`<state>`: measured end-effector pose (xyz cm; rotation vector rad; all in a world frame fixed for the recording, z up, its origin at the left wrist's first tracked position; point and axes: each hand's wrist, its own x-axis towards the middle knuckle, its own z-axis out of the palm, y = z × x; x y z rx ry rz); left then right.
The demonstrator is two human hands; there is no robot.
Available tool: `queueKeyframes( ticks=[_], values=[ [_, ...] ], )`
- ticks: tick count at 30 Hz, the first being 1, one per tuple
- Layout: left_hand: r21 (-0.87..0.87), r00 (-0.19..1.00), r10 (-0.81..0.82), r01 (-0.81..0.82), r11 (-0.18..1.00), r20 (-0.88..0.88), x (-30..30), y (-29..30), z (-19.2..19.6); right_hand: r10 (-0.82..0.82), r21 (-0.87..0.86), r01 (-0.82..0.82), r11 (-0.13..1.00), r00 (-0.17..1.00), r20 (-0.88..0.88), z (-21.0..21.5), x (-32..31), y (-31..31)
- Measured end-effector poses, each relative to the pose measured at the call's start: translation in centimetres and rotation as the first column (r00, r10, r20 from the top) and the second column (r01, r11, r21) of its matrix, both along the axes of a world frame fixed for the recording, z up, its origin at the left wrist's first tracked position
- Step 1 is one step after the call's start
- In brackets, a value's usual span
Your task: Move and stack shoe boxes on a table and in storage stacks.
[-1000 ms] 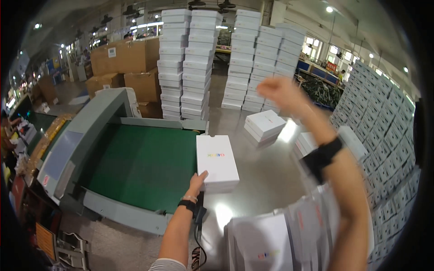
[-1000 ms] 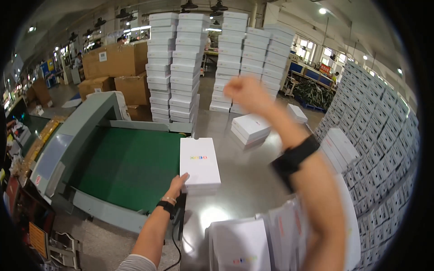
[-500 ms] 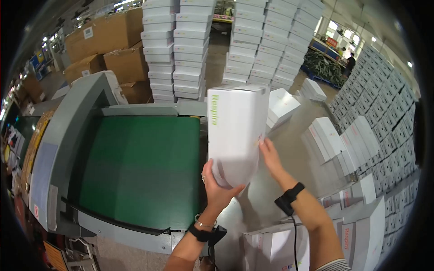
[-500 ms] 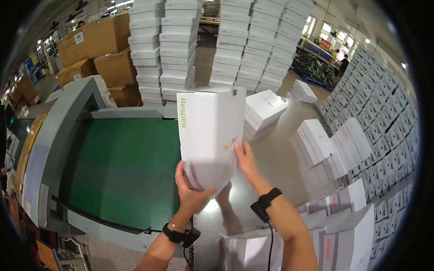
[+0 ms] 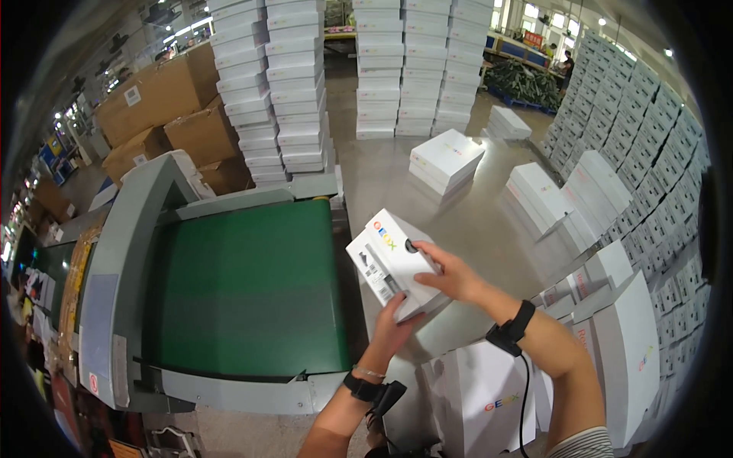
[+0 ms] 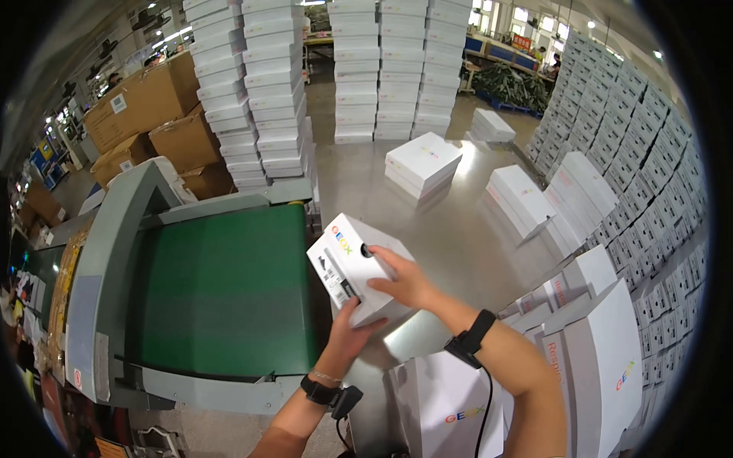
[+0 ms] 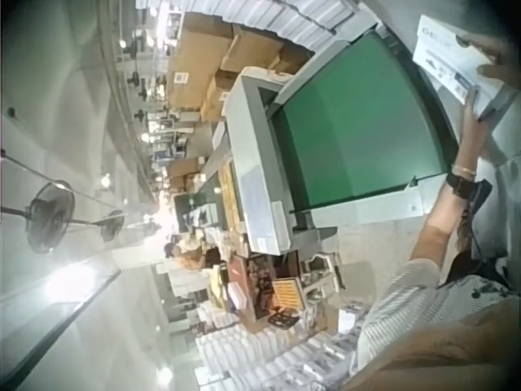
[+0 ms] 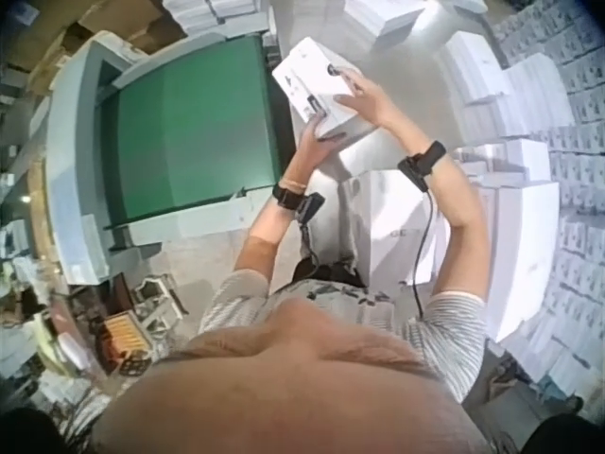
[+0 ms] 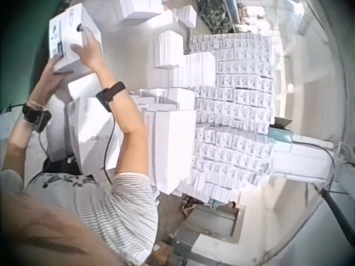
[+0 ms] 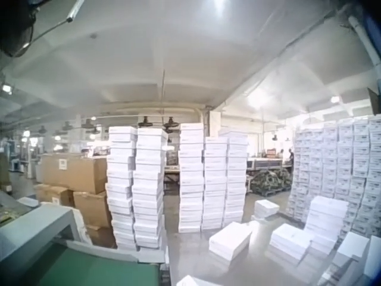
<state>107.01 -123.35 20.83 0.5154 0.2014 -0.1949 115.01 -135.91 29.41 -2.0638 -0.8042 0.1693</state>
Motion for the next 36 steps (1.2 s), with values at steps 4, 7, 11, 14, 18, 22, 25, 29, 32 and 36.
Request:
queueKeyframes(
  ticks=[4,7,11,14,18,22,25,29,32,36],
  values=[
    [-0.017,0.999,0.023,-0.024,1.0,-0.034,-1.1,-0.9,-0.2,-0.021,-0.227,0.024,0.974,1.0,0.014,3.1,-1.1,1.1],
    [0.05,0.997,0.063,-0.061,0.997,-0.037,-1.6,-2.4,1.0,-0.071,-0.475,0.091,0.875,0.996,0.06,4.3,-0.3,2.4],
    [0.122,0.98,0.149,-0.165,0.979,0.128,-3.0,-5.3,2.8,-0.116,-0.565,0.187,0.804,0.98,0.16,7.2,-1.8,1.2],
    [0.219,0.91,0.2,-0.292,0.931,0.363,-4.5,-6.3,8.4,-0.063,-0.479,0.233,0.846,0.937,0.345,13.2,-4.4,-0.5],
    [0.187,0.64,0.188,-0.471,0.862,0.745,-6.6,-7.8,16.9,-0.01,-0.216,0.249,0.944,0.678,0.735,25.5,-11.5,-5.1],
    [0.208,0.5,0.055,-0.455,0.866,0.864,-13.1,-14.7,25.7,-0.144,-0.253,0.545,0.799,0.582,0.8,37.3,-22.1,-17.0],
    [0.462,0.5,-0.193,-0.499,0.733,0.844,-18.0,-18.7,27.3,-0.062,-0.285,0.27,0.92,0.817,0.574,43.3,-34.7,-26.1],
    [0.683,0.402,-0.717,-0.716,0.142,0.57,-22.8,-24.6,25.8,-0.294,0.273,0.474,0.837,-0.03,0.955,42.6,-40.7,-35.4],
    [0.726,0.457,-0.78,-0.687,-0.005,0.427,-23.8,-27.4,26.4,-0.368,0.398,0.503,0.768,-0.163,0.916,44.4,-41.9,-44.3],
    [0.714,0.463,-0.84,-0.687,-0.137,0.284,-22.3,-29.7,26.0,-0.411,0.491,0.539,0.684,-0.272,0.87,41.5,-42.2,-51.6]
  ],
)
